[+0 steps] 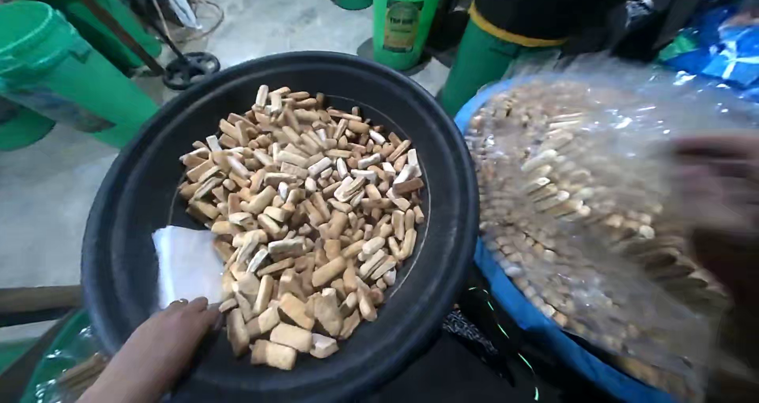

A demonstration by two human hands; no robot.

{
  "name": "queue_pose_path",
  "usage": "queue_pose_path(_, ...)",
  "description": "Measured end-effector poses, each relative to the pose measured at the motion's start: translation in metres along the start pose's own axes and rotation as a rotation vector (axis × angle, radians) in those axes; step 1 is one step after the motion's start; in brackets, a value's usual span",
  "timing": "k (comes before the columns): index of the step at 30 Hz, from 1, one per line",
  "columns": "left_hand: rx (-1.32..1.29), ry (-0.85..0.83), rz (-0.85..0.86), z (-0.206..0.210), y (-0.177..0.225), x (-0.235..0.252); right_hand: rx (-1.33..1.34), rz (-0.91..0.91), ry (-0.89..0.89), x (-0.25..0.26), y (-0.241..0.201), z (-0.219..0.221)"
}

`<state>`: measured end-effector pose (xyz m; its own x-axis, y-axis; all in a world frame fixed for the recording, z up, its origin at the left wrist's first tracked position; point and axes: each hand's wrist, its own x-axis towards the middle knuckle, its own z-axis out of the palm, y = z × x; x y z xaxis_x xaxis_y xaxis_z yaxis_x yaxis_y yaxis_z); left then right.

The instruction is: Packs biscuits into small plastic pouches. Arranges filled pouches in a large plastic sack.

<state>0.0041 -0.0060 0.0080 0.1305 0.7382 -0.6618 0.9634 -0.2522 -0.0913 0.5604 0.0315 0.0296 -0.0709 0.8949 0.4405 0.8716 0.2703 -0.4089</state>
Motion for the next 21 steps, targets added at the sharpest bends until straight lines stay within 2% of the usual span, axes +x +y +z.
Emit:
queue_pose_path(1,-0.055,0.002,0.029,-0.004,0.005,-0.007,0.065,-0.048,-0.217,0.021,-0.044,0.027)
queue_pose_path(2,-0.103,0.035,0.066,-0.006,0.010,-0.014,0.080,-0.196,-0.443,0.037,-0.069,0.057)
queue_pose_path(4,-0.171,0.129,0.102,-0.003,0.026,-0.029,0.042,-0.430,-0.905,0.065,-0.101,0.117)
queue_pose_path(5,-0.182,0.188,0.100,0.000,0.035,-0.037,-0.031,-0.494,-1.071,0.075,-0.110,0.143)
queue_pose_path(7,-0.220,0.313,0.085,0.010,0.050,-0.048,-0.223,-0.545,-1.238,0.083,-0.123,0.181)
queue_pose_path(11,-0.354,0.575,0.086,0.038,0.058,-0.057,-0.562,-0.570,-1.356,0.081,-0.137,0.198)
queue_pose_path(14,-0.580,0.589,0.071,0.038,0.059,-0.064,-0.631,-0.543,-1.390,0.080,-0.135,0.193)
queue_pose_path(18,-1.059,0.396,0.160,0.038,0.036,-0.067,-0.500,-0.505,-1.410,0.088,-0.122,0.191)
queue_pose_path(21,-1.380,0.515,0.076,0.038,0.030,-0.061,-0.267,-0.395,-1.273,0.098,-0.118,0.174)
